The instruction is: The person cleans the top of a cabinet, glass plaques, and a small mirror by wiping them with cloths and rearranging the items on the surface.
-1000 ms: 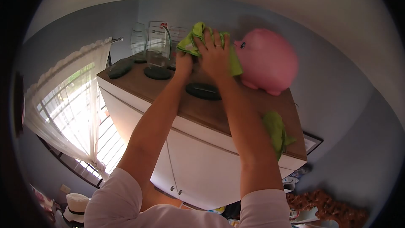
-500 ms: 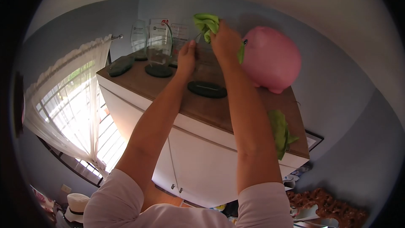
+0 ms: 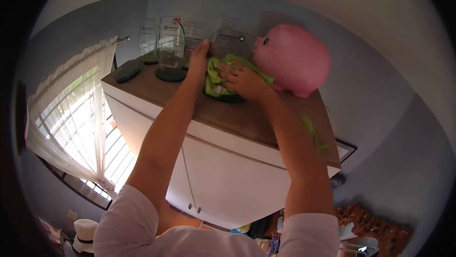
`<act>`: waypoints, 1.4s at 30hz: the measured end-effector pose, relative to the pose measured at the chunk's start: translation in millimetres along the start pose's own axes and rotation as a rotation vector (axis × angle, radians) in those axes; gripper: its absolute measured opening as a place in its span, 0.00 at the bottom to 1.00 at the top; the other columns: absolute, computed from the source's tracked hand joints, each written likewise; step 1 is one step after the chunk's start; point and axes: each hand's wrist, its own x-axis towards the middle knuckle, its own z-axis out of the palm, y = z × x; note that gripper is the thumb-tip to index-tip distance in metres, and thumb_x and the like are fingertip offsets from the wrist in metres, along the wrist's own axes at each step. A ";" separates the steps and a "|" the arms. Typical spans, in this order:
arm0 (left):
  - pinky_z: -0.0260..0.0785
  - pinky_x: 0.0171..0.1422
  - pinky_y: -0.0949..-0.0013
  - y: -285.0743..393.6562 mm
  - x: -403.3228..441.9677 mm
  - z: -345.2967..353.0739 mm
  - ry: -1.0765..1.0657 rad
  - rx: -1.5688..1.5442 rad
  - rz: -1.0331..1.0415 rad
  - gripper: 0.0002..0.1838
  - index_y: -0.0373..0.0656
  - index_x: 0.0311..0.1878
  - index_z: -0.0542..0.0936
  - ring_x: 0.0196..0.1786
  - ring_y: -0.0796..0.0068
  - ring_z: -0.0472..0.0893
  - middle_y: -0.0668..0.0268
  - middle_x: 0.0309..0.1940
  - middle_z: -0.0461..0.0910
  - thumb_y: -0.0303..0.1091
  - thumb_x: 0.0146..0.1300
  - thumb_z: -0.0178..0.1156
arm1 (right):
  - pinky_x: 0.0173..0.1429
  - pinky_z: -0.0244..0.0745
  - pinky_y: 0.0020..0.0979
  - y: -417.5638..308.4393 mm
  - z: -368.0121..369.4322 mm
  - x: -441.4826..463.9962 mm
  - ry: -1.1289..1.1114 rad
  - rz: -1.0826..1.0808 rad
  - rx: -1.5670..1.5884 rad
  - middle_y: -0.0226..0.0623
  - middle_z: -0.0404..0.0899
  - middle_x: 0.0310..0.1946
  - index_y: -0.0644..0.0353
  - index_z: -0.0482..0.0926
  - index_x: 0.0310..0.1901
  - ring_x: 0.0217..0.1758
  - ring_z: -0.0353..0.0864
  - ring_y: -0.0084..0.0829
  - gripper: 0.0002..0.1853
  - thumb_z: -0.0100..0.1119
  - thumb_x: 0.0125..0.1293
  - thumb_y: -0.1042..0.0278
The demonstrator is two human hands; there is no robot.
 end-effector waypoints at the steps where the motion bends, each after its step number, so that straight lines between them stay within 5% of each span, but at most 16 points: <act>1: 0.67 0.41 0.71 0.6 -1.9 0.2 -0.009 0.011 0.003 0.21 0.36 0.44 0.75 0.34 0.77 0.74 0.66 0.33 0.76 0.48 0.67 0.49 | 0.68 0.53 0.47 0.7 -5.1 -3.2 -0.011 -0.071 0.015 0.34 0.66 0.60 0.54 0.77 0.36 0.69 0.55 0.36 0.09 0.51 0.53 0.68; 5: 0.65 0.37 0.74 0.7 -3.8 2.8 0.020 0.091 0.057 0.19 0.37 0.42 0.76 0.31 0.80 0.73 0.69 0.29 0.75 0.46 0.67 0.48 | 0.65 0.58 0.47 10.1 -25.2 -20.2 -0.119 -0.240 0.136 0.37 0.72 0.51 0.56 0.76 0.36 0.63 0.64 0.38 0.10 0.54 0.49 0.68; 8: 0.64 0.35 0.76 -2.8 1.1 5.0 0.046 0.104 0.119 0.19 0.37 0.41 0.76 0.30 0.81 0.72 0.70 0.26 0.75 0.45 0.67 0.49 | 0.62 0.59 0.44 20.9 -61.0 -17.1 -0.015 0.088 0.010 0.38 0.73 0.47 0.55 0.76 0.37 0.58 0.67 0.38 0.11 0.55 0.48 0.69; 10: 0.63 0.34 0.76 -2.5 -1.4 7.6 0.080 0.108 0.126 0.19 0.37 0.40 0.76 0.29 0.82 0.72 0.71 0.26 0.75 0.46 0.66 0.50 | 0.53 0.67 0.41 43.8 -60.5 1.3 0.434 0.720 -0.026 0.43 0.76 0.41 0.56 0.77 0.38 0.49 0.72 0.43 0.13 0.55 0.48 0.69; 13: 0.62 0.34 0.77 -6.0 0.8 3.4 0.006 0.161 0.149 0.19 0.36 0.40 0.76 0.27 0.82 0.70 0.71 0.25 0.74 0.46 0.62 0.56 | 0.40 0.72 0.38 77.7 -41.9 19.2 0.680 1.197 0.564 0.40 0.77 0.33 0.59 0.77 0.39 0.37 0.77 0.39 0.12 0.51 0.57 0.62; 16: 0.61 0.33 0.78 -5.3 -0.7 2.9 -0.006 0.223 0.184 0.19 0.36 0.40 0.76 0.28 0.83 0.69 0.71 0.24 0.74 0.46 0.59 0.60 | 0.34 0.73 0.34 86.4 -33.6 24.4 0.466 1.499 1.589 0.38 0.78 0.30 0.61 0.76 0.41 0.32 0.77 0.35 0.16 0.49 0.63 0.56; 20: 0.60 0.34 0.79 -7.2 -2.1 0.6 -0.002 0.188 0.203 0.20 0.35 0.42 0.75 0.30 0.84 0.69 0.71 0.26 0.73 0.44 0.58 0.62 | 0.36 0.74 0.32 75.7 -11.2 17.1 0.735 1.225 2.277 0.36 0.78 0.31 0.62 0.74 0.42 0.34 0.77 0.32 0.19 0.49 0.63 0.52; 24: 0.62 0.36 0.78 -11.1 -0.2 1.9 -0.017 0.133 0.228 0.22 0.34 0.46 0.74 0.32 0.83 0.70 0.70 0.28 0.74 0.45 0.58 0.62 | 0.36 0.74 0.32 52.9 -1.9 8.3 0.853 1.088 2.397 0.36 0.77 0.31 0.61 0.74 0.41 0.33 0.77 0.32 0.18 0.49 0.63 0.52; 34: 0.65 0.42 0.76 -5.8 -5.6 5.0 -0.045 0.146 0.137 0.24 0.33 0.45 0.73 0.38 0.79 0.73 0.65 0.35 0.76 0.46 0.58 0.62 | 0.37 0.74 0.31 32.5 -4.3 5.8 0.999 1.042 2.179 0.36 0.76 0.30 0.60 0.75 0.38 0.31 0.75 0.31 0.17 0.49 0.63 0.54; 42: 0.64 0.42 0.74 -15.6 1.9 0.8 -0.014 0.130 0.253 0.24 0.34 0.45 0.74 0.36 0.77 0.73 0.64 0.34 0.77 0.49 0.59 0.60 | 0.35 0.72 0.28 53.7 -47.1 34.8 1.367 1.086 1.633 0.35 0.75 0.29 0.59 0.74 0.37 0.30 0.74 0.29 0.15 0.46 0.64 0.55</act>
